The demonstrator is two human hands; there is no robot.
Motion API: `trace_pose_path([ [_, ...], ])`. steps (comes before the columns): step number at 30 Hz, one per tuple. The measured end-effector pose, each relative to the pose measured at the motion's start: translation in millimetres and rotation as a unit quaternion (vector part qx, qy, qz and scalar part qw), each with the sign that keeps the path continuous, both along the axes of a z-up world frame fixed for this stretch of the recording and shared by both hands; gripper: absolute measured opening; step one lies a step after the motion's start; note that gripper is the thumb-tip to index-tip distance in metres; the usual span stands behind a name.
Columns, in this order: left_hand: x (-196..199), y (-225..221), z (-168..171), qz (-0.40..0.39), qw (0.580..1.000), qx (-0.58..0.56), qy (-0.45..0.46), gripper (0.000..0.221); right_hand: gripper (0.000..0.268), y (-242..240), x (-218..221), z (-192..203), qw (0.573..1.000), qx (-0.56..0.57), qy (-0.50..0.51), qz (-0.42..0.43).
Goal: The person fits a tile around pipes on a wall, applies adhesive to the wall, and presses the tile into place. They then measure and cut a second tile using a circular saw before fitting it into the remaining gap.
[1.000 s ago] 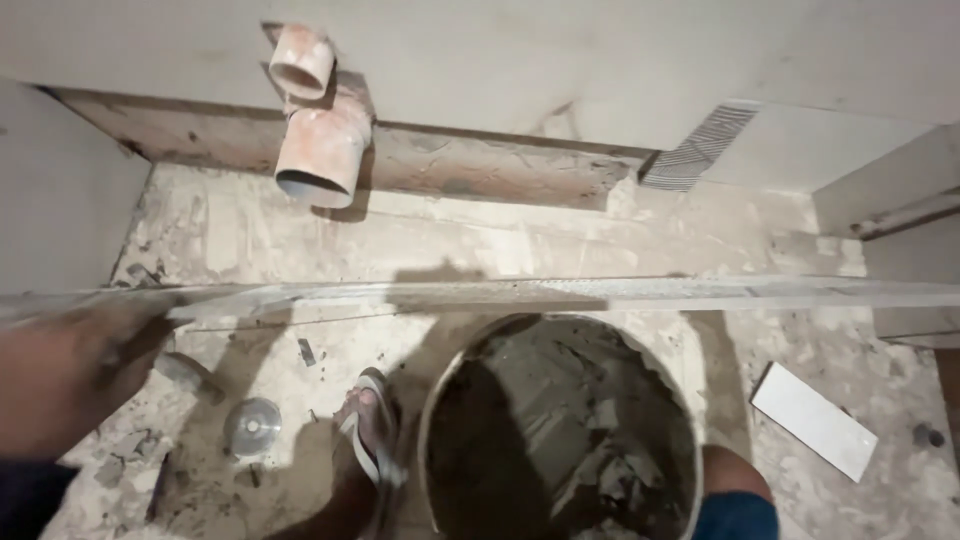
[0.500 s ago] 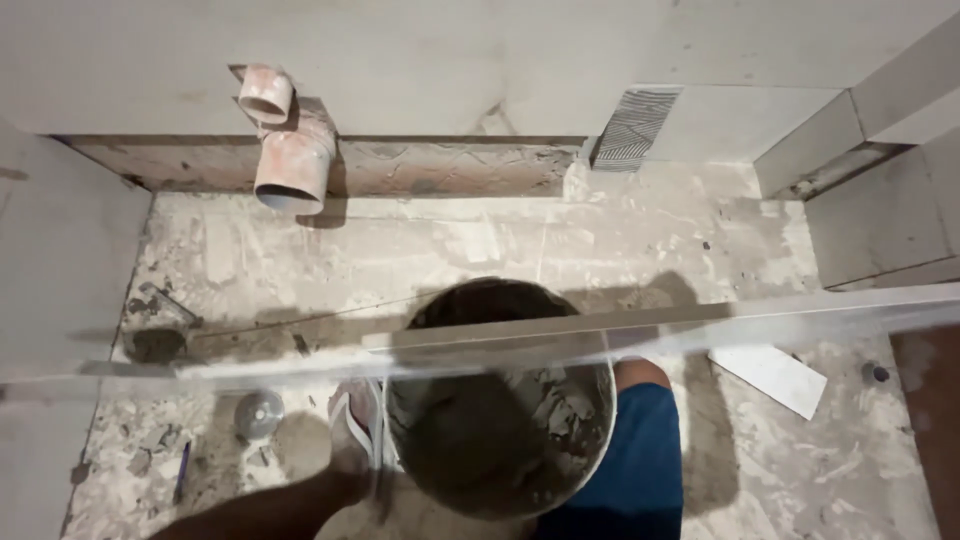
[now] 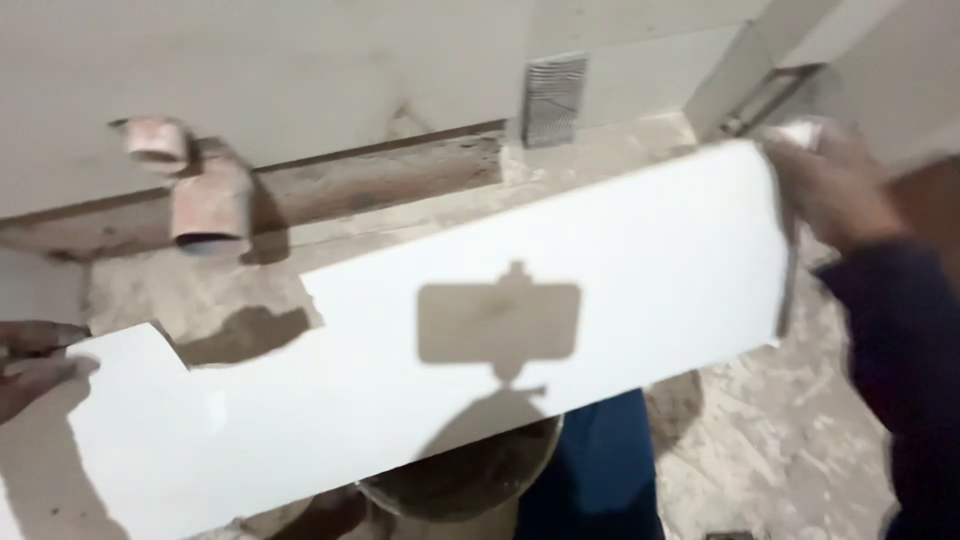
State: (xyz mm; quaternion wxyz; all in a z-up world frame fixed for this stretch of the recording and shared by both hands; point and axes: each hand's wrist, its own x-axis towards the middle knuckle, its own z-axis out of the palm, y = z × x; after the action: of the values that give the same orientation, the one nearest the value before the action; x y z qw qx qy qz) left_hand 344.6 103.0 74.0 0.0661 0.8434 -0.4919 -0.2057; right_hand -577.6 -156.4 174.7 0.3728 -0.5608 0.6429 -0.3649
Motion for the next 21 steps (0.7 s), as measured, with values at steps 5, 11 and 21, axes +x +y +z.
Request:
trace_pose_path([
  [5, -136.6, -83.8, 24.4, -0.009, 0.999, 0.031, 0.027, 0.037, 0.048, -31.2, 30.5, -41.2, 0.989, 0.04, 0.145, 0.007],
  [11, -161.2, -86.0, -22.6, -0.113, 0.981, 0.12, -0.101, 0.055, 0.051, -26.5, 12.5, -101.2, 0.978, 0.178, 0.109, 0.025],
  [21, -93.3, -115.6, -126.7, -0.118, 0.97, 0.122, -0.175, 0.061, 0.05, 5.0, 0.9, -116.1, 0.974, 0.218, 0.025, 0.055],
])
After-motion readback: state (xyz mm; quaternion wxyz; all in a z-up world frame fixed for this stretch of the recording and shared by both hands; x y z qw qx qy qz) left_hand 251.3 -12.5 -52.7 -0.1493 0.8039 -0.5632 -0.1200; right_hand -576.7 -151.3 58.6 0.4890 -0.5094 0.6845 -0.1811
